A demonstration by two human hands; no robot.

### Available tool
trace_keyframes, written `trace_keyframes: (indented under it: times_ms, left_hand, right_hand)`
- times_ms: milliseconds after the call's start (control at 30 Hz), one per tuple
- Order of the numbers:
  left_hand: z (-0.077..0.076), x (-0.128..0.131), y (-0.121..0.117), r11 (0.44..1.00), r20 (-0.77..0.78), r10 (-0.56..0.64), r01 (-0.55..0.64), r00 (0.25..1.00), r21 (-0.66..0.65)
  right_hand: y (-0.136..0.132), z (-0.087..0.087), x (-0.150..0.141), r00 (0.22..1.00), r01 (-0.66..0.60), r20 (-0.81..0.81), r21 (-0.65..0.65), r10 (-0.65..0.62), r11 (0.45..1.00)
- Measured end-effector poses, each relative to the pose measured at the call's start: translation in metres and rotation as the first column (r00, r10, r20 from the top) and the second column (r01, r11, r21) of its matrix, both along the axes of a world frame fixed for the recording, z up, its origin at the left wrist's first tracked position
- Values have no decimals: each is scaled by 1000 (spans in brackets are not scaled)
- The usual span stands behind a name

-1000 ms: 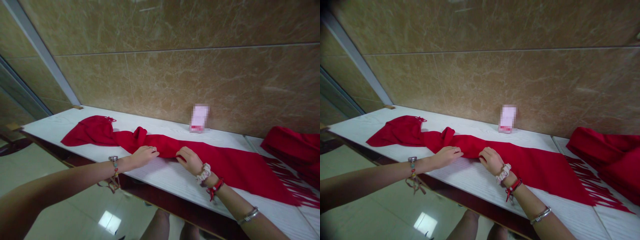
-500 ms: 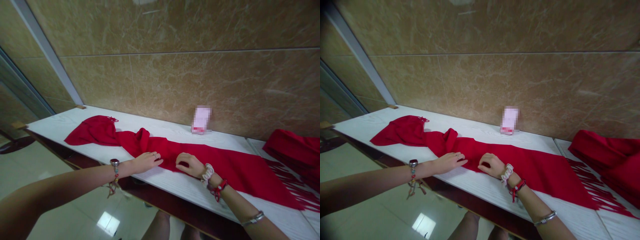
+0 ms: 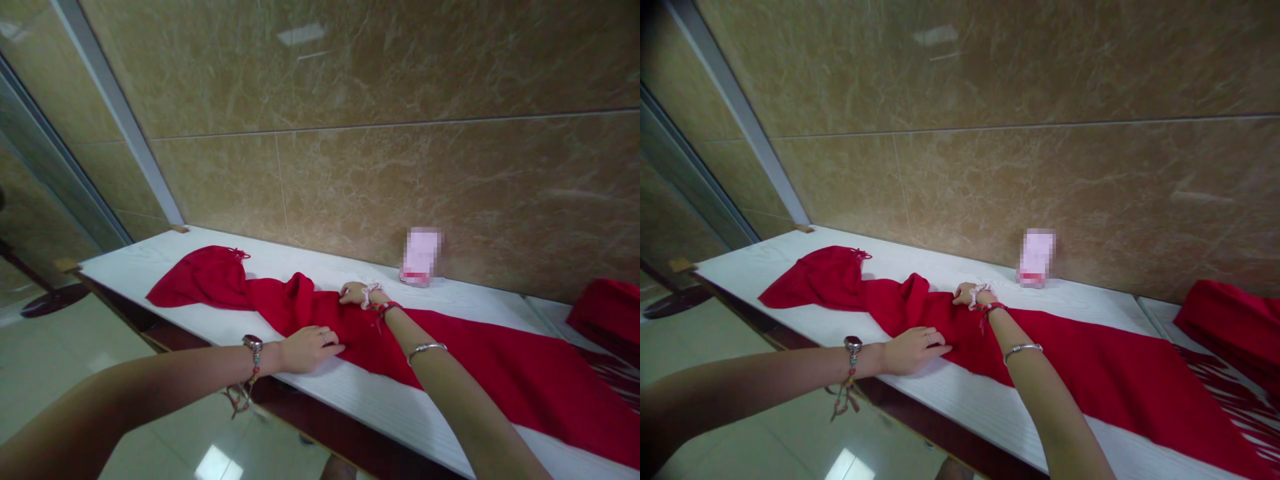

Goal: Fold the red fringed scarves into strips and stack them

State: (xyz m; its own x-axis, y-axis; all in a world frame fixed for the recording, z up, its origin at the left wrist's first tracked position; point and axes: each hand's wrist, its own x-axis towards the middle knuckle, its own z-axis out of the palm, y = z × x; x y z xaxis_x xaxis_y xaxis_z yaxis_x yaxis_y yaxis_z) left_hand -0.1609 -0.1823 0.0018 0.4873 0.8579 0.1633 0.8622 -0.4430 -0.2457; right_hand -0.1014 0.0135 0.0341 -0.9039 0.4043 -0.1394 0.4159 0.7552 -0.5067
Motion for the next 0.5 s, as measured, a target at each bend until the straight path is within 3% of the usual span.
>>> trace_keyframes:
  times_ms: [267,500]
  left_hand:
    - [-3,0,1,1000,35,-2,2,999,19]
    - [-2,1,1,1000,37,-12,11,999,23]
  right_hand:
    - [15,15,10,998,-58,-6,-210,58,976]
    - [8,21,6,998,-33,33,-368,49,929]
